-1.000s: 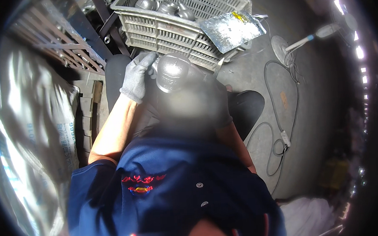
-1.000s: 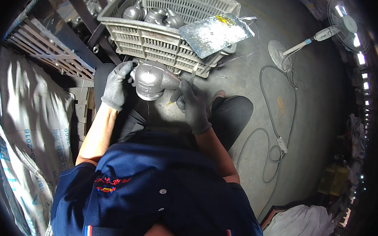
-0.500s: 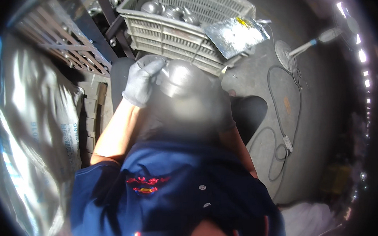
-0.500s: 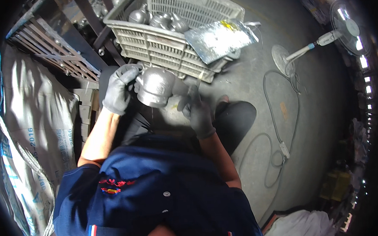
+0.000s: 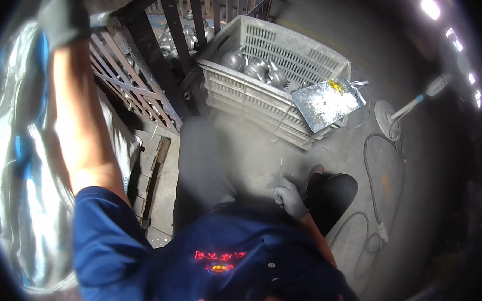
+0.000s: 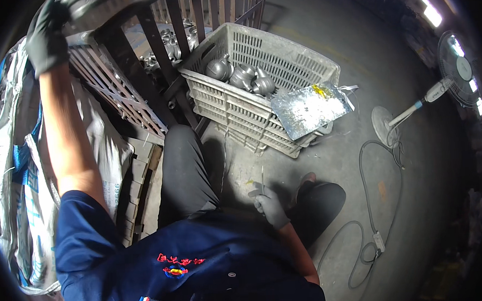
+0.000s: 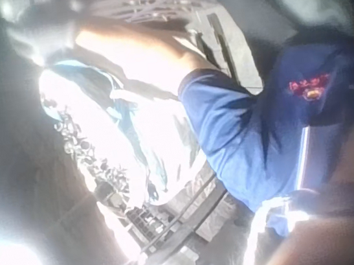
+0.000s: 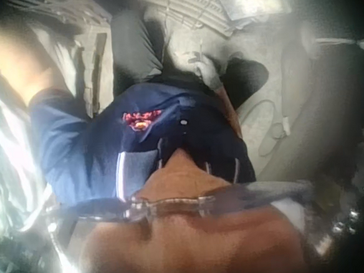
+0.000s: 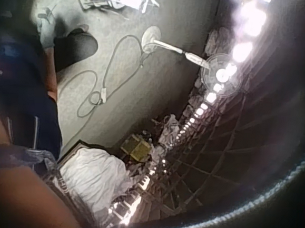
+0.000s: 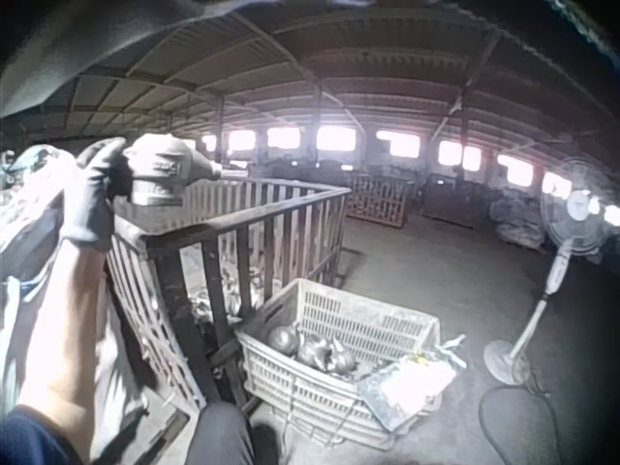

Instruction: Inspect metal fabrication parts for defects by rotating and examining them by hand.

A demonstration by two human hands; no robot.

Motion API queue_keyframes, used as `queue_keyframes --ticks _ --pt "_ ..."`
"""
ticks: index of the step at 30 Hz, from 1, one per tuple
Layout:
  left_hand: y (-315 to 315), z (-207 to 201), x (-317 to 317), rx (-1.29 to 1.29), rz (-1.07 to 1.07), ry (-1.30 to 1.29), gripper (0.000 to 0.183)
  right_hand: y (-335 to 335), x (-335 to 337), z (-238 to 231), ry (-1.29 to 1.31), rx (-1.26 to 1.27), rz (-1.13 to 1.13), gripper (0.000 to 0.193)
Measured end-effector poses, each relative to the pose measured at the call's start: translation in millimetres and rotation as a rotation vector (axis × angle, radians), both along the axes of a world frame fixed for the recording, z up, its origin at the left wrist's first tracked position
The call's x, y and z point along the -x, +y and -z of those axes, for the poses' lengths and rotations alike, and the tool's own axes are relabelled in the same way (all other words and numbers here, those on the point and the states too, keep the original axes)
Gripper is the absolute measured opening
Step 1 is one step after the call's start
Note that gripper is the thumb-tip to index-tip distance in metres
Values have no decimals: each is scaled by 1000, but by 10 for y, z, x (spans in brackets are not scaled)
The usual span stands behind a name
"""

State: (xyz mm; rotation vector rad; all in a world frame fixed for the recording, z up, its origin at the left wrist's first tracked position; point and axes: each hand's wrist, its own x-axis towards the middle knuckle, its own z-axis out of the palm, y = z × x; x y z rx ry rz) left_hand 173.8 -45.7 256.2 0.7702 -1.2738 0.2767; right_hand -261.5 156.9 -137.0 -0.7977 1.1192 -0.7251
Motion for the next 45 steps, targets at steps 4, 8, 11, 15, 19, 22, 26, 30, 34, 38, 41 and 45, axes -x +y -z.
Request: queue_keyframes --ticks 4,8,11,15,19,22,26,30,34,38,41,45 --pt "-954 -87 -300 -229 92 189 14 -11 15 73 49 5 -97 46" --pt "-1538 -83 -589 -598 130 18 22 -28 33 82 29 -35 -58 47" --pt "-1524 -164 -246 -936 214 -123 31 -28 25 156 7 -60 -10 47" --pt "-1071 138 942 -500 371 -107 14 -108 -51 282 105 -23 -16 43" --pt "-1085 951 2077 -768 618 -671 33 -184 -108 381 148 77 -92 40" --pt "-1428 1694 2704 -1275 700 -828 32 -186 -78 459 105 61 -92 39" --pt "-1824 2527 3182 -1094 881 -1412 58 -154 -53 576 -7 -9 -17 34" --pt "-1828 3310 3587 -967 1138 -1688 54 -106 -67 632 31 313 -1 34" --pt "-1799 3680 3730 -937 1093 -1664 43 -150 3 618 -84 39 -96 39" --pt "-1847 3557 3891 -1140 1000 -1613 43 -202 53 585 -78 35 -90 39" --pt "-1738 3449 3897 -1340 1239 -1314 40 -188 59 585 -79 20 -86 39" --pt "-1627 3553 3965 -1807 1552 -256 28 -166 45 595 -86 12 -69 40"
